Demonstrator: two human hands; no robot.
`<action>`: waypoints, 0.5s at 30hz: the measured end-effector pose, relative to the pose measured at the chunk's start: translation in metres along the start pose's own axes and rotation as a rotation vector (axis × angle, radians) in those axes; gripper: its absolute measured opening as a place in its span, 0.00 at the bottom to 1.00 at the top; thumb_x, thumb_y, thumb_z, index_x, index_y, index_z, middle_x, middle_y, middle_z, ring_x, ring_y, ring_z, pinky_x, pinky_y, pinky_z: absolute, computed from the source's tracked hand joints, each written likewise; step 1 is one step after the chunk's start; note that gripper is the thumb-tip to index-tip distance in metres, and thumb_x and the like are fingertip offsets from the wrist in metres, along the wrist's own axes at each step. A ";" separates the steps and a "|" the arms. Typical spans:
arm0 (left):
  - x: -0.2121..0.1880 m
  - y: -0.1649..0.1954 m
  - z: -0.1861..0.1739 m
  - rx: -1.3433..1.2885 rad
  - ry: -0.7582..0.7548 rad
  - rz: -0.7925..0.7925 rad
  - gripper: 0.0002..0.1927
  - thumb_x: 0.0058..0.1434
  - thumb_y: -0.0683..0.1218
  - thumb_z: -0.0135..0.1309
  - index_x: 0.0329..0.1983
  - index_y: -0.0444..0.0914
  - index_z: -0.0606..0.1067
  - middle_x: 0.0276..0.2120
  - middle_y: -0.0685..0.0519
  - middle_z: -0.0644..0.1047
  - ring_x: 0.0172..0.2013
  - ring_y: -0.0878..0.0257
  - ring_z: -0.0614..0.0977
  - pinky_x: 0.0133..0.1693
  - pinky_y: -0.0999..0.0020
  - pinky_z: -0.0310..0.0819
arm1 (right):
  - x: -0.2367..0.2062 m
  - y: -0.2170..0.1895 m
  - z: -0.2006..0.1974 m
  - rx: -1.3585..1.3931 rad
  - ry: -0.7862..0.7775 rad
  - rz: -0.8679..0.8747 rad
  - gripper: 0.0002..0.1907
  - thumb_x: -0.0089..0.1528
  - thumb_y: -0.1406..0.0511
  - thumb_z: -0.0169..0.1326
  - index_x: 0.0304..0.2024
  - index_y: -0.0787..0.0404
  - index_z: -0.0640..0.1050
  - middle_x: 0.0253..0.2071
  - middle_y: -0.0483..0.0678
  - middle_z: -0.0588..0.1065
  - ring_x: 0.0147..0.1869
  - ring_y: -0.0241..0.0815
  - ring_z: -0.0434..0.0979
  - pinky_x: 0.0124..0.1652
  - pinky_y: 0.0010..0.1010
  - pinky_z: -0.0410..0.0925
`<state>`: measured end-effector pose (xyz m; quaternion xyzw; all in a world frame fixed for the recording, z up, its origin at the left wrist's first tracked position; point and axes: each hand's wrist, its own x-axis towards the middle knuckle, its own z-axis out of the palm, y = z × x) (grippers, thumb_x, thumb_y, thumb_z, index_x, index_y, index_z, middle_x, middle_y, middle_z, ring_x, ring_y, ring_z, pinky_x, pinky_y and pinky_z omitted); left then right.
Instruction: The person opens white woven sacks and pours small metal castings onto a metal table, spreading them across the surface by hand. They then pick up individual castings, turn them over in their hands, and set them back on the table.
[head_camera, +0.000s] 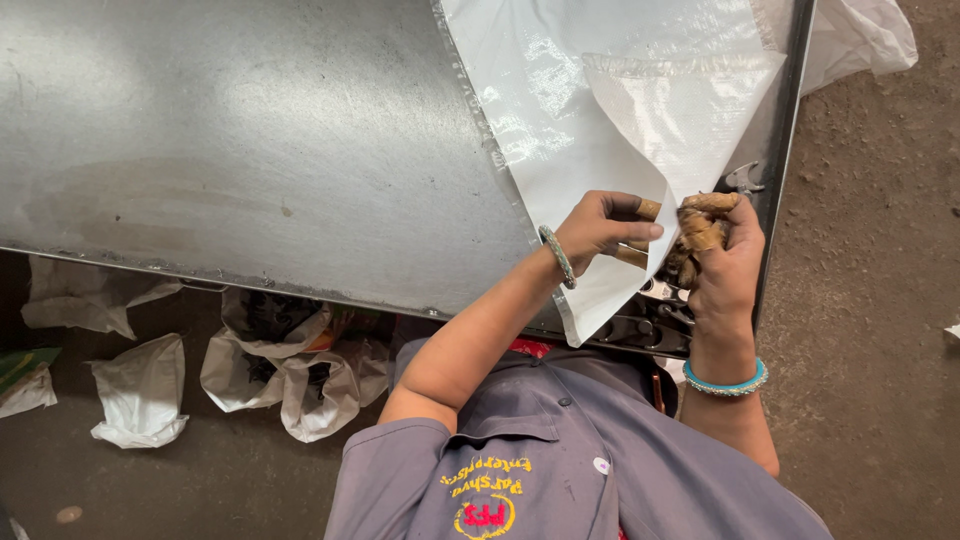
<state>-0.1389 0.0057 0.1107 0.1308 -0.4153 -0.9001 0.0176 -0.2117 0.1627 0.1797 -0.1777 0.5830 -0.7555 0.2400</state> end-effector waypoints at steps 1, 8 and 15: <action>0.000 -0.001 0.001 0.022 0.002 0.042 0.23 0.54 0.41 0.68 0.50 0.26 0.77 0.39 0.47 0.81 0.36 0.64 0.84 0.38 0.64 0.86 | 0.000 -0.001 0.003 -0.144 0.022 -0.020 0.15 0.64 0.69 0.65 0.50 0.64 0.74 0.40 0.42 0.73 0.41 0.28 0.73 0.41 0.18 0.67; -0.006 0.010 0.020 0.583 0.234 0.240 0.14 0.53 0.44 0.61 0.42 0.32 0.82 0.28 0.51 0.83 0.27 0.67 0.84 0.33 0.72 0.79 | -0.002 -0.024 0.019 -0.494 0.030 -0.046 0.20 0.61 0.72 0.66 0.54 0.66 0.74 0.31 0.35 0.68 0.30 0.21 0.62 0.27 0.16 0.53; -0.024 0.035 0.030 0.857 0.422 0.327 0.13 0.51 0.47 0.61 0.37 0.36 0.82 0.29 0.52 0.84 0.29 0.65 0.87 0.37 0.71 0.81 | -0.019 -0.029 0.014 -0.772 0.112 0.018 0.12 0.62 0.70 0.63 0.47 0.65 0.82 0.24 0.36 0.68 0.27 0.22 0.61 0.25 0.19 0.55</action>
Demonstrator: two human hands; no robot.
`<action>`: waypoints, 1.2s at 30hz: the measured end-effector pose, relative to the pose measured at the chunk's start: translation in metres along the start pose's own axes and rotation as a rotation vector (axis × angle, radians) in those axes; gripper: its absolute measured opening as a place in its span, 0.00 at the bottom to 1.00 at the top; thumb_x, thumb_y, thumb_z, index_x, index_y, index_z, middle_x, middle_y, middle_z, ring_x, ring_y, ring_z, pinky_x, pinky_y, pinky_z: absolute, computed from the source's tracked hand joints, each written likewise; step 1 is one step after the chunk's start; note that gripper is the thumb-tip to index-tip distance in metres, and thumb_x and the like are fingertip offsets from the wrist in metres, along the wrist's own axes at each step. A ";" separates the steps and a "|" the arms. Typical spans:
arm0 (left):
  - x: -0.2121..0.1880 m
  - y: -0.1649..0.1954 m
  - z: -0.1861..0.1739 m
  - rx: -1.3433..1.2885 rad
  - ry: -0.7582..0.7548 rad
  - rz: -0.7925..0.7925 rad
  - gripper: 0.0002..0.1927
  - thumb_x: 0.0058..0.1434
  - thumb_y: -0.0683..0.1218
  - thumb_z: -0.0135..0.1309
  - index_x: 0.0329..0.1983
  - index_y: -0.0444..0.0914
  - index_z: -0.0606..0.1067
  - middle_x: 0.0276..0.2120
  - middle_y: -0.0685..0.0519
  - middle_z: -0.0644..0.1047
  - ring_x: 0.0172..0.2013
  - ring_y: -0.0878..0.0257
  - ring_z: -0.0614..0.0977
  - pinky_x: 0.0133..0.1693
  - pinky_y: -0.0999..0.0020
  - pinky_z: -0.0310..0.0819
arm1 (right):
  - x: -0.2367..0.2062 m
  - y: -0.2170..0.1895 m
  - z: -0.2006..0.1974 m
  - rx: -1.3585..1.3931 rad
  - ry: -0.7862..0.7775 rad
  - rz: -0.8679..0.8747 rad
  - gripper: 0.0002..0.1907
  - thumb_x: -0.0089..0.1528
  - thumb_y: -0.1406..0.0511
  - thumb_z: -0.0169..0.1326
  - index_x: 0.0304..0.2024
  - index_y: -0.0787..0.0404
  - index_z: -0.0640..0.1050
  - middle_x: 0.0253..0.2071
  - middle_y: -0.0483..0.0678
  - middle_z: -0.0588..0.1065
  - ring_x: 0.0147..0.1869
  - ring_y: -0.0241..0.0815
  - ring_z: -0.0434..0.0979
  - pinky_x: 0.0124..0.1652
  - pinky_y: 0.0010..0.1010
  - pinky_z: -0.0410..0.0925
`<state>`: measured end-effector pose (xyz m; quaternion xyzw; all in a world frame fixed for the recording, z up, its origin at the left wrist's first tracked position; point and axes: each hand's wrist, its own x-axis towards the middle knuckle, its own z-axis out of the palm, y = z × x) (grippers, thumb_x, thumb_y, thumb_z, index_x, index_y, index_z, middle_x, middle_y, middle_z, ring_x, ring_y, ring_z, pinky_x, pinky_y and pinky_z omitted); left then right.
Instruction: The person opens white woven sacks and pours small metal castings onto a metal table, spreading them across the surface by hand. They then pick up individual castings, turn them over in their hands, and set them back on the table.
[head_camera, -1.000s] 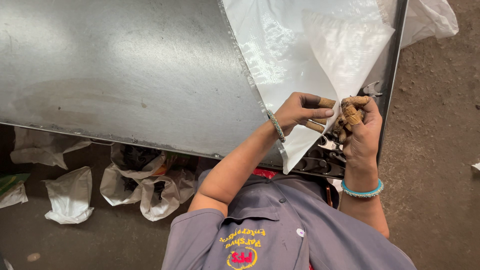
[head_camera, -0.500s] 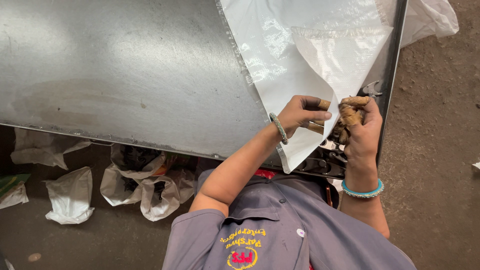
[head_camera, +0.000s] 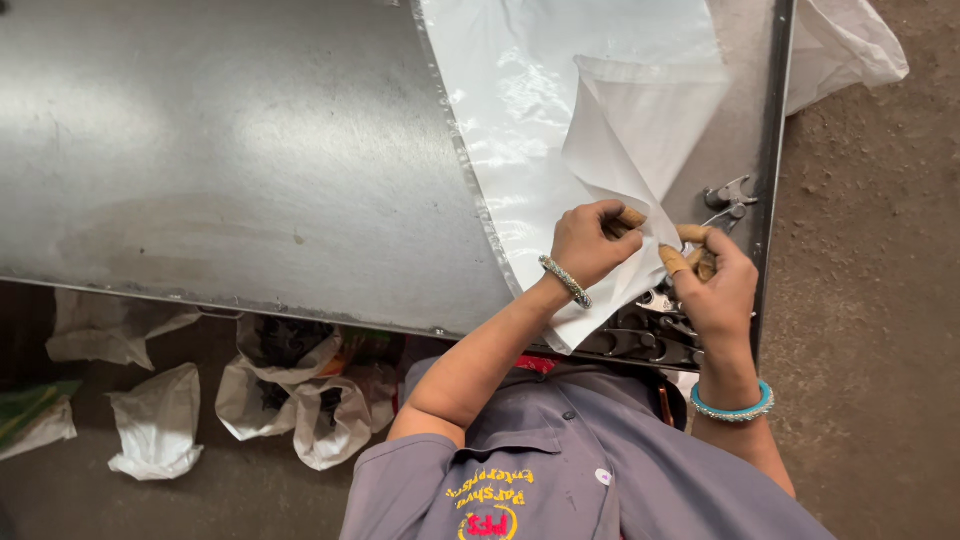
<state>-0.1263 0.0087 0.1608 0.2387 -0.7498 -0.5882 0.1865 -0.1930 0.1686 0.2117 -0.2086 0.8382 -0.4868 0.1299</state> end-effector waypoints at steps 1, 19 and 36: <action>-0.001 0.004 0.000 0.024 0.007 0.016 0.13 0.51 0.47 0.61 0.37 0.36 0.83 0.29 0.52 0.84 0.29 0.64 0.87 0.37 0.70 0.81 | -0.002 0.003 0.001 -0.036 0.012 -0.012 0.10 0.62 0.70 0.63 0.46 0.65 0.82 0.24 0.37 0.69 0.26 0.23 0.62 0.25 0.19 0.56; 0.021 0.125 -0.079 0.702 0.734 0.781 0.11 0.62 0.36 0.61 0.44 0.38 0.74 0.35 0.50 0.79 0.36 0.54 0.80 0.41 0.58 0.71 | -0.017 0.063 0.015 0.249 0.094 -0.132 0.09 0.70 0.66 0.54 0.44 0.67 0.77 0.33 0.47 0.78 0.35 0.38 0.75 0.33 0.31 0.68; -0.032 0.032 -0.081 0.274 0.130 0.491 0.24 0.56 0.27 0.49 0.53 0.39 0.76 0.53 0.46 0.78 0.60 0.48 0.76 0.59 0.54 0.74 | -0.045 0.023 0.007 -0.101 -0.363 0.061 0.13 0.62 0.60 0.58 0.45 0.60 0.79 0.30 0.51 0.80 0.29 0.43 0.81 0.31 0.35 0.72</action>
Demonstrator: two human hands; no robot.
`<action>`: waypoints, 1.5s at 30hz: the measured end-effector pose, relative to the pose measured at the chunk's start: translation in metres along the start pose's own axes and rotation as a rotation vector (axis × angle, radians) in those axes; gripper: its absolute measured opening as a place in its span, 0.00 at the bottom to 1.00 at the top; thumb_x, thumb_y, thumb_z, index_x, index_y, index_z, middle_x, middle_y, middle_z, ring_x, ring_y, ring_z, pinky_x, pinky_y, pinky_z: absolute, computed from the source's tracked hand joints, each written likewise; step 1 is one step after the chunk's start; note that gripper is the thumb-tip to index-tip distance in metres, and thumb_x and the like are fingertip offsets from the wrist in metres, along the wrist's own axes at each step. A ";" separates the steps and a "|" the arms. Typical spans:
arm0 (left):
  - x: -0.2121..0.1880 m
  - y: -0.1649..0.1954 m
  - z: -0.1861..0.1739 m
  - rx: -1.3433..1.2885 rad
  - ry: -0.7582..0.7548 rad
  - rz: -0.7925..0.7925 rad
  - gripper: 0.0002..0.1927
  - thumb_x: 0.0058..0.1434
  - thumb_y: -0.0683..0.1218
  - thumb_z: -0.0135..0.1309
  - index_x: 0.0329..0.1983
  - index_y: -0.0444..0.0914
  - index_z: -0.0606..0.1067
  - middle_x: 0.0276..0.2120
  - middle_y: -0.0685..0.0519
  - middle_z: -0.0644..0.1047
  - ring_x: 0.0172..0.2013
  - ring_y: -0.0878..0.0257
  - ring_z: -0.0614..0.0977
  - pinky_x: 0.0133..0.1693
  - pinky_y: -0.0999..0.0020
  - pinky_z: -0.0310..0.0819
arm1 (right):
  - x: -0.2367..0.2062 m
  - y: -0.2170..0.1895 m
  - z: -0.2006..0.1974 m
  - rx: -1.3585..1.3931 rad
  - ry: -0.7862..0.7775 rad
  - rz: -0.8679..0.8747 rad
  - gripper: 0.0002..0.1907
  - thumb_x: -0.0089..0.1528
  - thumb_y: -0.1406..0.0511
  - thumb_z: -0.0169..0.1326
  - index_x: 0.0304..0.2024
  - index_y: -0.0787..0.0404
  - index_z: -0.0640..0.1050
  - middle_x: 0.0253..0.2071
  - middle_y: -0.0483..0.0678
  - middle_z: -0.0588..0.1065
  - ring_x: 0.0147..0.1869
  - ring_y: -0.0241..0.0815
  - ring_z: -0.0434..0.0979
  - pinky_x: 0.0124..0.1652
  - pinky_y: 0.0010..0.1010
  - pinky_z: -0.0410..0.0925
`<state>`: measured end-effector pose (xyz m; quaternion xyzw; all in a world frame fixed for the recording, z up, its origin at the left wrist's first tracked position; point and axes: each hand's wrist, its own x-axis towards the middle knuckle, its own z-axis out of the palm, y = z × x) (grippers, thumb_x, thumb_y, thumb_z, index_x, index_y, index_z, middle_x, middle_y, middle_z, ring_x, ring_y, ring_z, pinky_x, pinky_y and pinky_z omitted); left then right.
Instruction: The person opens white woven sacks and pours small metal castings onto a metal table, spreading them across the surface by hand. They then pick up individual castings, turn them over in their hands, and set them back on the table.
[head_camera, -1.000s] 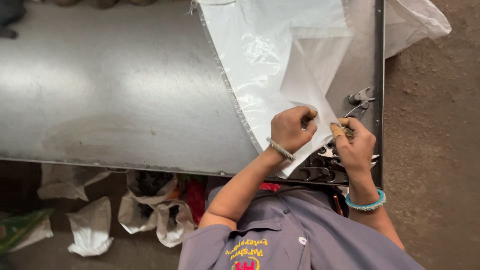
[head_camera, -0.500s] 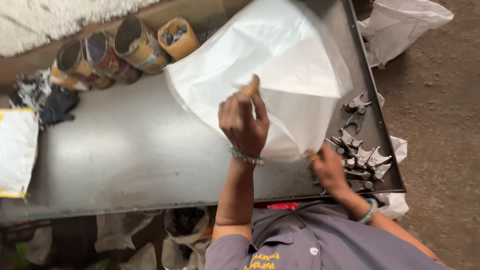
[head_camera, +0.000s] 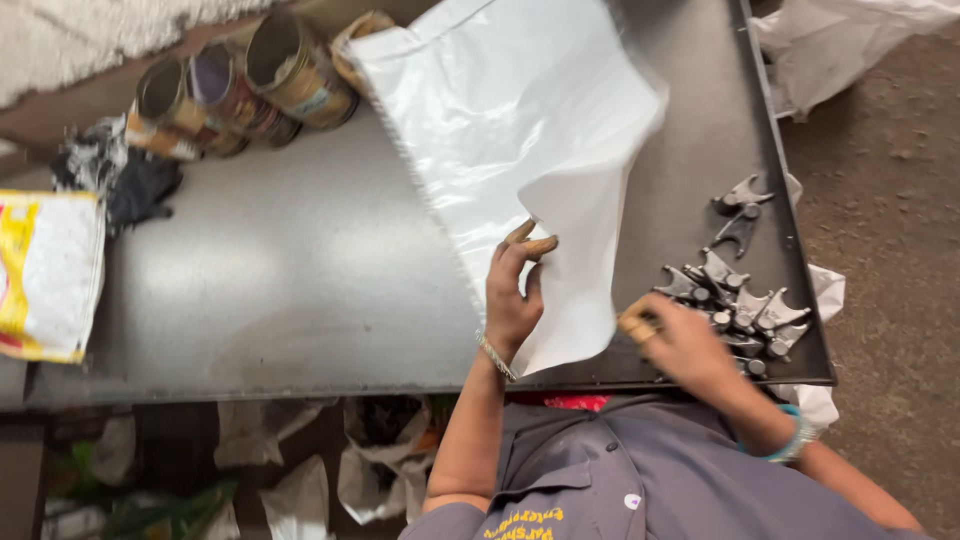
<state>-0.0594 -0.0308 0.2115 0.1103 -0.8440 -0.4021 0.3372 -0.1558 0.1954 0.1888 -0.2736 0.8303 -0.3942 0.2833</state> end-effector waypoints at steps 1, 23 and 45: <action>-0.006 -0.007 0.003 -0.029 0.001 -0.001 0.25 0.55 0.26 0.47 0.52 0.39 0.77 0.52 0.46 0.79 0.63 0.46 0.75 0.60 0.53 0.73 | -0.002 -0.006 -0.014 0.205 -0.013 -0.055 0.10 0.63 0.64 0.56 0.44 0.62 0.79 0.31 0.48 0.79 0.29 0.38 0.78 0.29 0.30 0.71; -0.049 -0.078 0.048 -0.522 -0.077 -0.413 0.30 0.69 0.61 0.46 0.38 0.28 0.81 0.48 0.42 0.72 0.50 0.51 0.77 0.55 0.61 0.69 | 0.086 -0.056 0.057 1.413 -0.089 -0.280 0.15 0.77 0.60 0.41 0.58 0.64 0.71 0.55 0.55 0.75 0.60 0.51 0.76 0.62 0.51 0.72; -0.041 -0.062 0.056 -0.414 0.052 -0.483 0.27 0.54 0.54 0.67 0.51 0.32 0.77 0.41 0.47 0.83 0.43 0.60 0.86 0.48 0.66 0.79 | 0.092 -0.034 0.087 1.314 -0.150 -0.333 0.18 0.77 0.56 0.43 0.55 0.65 0.72 0.54 0.55 0.76 0.61 0.51 0.77 0.66 0.47 0.69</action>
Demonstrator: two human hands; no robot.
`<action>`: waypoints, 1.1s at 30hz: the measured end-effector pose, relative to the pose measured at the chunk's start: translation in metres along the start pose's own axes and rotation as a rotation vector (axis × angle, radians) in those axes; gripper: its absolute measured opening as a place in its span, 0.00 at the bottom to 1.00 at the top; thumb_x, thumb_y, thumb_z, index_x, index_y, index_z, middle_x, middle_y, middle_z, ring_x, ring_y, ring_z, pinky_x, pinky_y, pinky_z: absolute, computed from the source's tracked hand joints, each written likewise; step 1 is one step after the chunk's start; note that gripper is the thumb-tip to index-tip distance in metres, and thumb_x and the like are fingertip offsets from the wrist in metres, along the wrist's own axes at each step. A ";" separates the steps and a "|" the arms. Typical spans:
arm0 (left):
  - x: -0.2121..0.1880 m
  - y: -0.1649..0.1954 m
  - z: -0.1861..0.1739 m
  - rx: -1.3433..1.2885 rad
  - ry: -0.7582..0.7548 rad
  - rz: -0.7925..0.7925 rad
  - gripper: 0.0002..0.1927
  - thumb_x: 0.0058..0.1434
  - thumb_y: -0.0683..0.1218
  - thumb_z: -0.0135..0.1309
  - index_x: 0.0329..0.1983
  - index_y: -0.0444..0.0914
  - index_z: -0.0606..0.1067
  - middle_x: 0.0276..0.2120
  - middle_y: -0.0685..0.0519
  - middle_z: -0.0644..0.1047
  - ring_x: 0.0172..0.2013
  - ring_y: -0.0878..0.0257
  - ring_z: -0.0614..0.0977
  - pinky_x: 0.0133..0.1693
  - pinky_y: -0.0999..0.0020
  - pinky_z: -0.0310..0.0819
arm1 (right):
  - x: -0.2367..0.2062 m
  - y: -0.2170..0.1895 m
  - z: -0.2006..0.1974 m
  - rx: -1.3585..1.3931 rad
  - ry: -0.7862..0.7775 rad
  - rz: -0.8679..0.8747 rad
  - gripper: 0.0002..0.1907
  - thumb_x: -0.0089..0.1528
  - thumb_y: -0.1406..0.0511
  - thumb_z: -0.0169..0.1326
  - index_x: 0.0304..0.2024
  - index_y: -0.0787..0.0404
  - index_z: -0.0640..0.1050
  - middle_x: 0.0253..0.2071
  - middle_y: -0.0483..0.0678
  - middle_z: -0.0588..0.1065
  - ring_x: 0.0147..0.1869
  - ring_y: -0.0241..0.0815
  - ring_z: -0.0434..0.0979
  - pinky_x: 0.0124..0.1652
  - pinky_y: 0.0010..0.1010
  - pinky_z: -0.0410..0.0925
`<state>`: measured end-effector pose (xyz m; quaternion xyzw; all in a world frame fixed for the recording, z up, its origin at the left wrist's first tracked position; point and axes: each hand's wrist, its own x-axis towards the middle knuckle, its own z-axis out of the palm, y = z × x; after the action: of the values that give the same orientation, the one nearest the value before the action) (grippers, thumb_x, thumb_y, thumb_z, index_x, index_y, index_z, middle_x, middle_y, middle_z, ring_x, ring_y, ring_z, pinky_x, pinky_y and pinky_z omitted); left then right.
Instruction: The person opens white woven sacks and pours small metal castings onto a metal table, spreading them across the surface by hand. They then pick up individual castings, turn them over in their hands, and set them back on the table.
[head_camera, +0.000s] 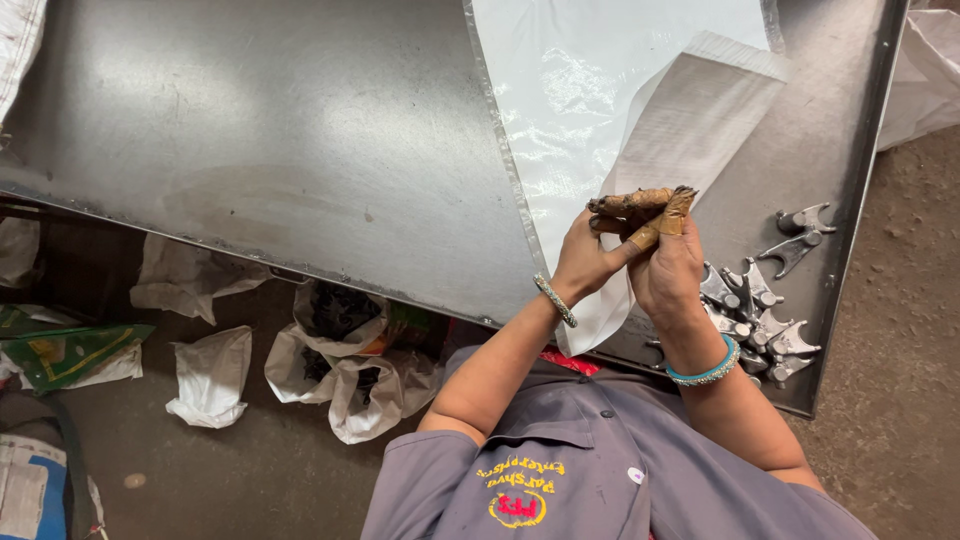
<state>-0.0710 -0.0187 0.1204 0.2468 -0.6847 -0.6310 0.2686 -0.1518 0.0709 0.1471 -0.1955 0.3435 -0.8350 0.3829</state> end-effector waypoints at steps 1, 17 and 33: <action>0.000 -0.003 0.003 -0.014 0.021 0.003 0.27 0.54 0.53 0.67 0.51 0.32 0.77 0.41 0.48 0.83 0.43 0.60 0.85 0.47 0.66 0.79 | -0.001 0.002 -0.001 0.007 0.024 0.004 0.18 0.76 0.57 0.43 0.55 0.65 0.72 0.54 0.54 0.76 0.61 0.50 0.76 0.67 0.46 0.69; -0.005 0.021 -0.011 0.157 0.081 0.265 0.18 0.63 0.50 0.61 0.53 0.37 0.81 0.52 0.48 0.81 0.55 0.52 0.80 0.57 0.60 0.73 | -0.027 -0.043 0.021 -0.954 0.126 -0.564 0.21 0.72 0.61 0.58 0.58 0.69 0.68 0.60 0.57 0.70 0.63 0.47 0.73 0.59 0.40 0.70; -0.026 0.060 0.019 0.235 0.204 0.705 0.21 0.68 0.39 0.57 0.60 0.37 0.64 0.63 0.47 0.70 0.56 0.54 0.78 0.54 0.59 0.73 | 0.004 -0.049 -0.063 -1.184 0.416 -0.670 0.20 0.68 0.67 0.62 0.59 0.71 0.76 0.55 0.59 0.78 0.59 0.52 0.79 0.62 0.40 0.69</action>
<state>-0.0651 0.0176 0.1779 0.0869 -0.7648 -0.3894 0.5059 -0.2161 0.1171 0.1392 -0.3022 0.7269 -0.6009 -0.1385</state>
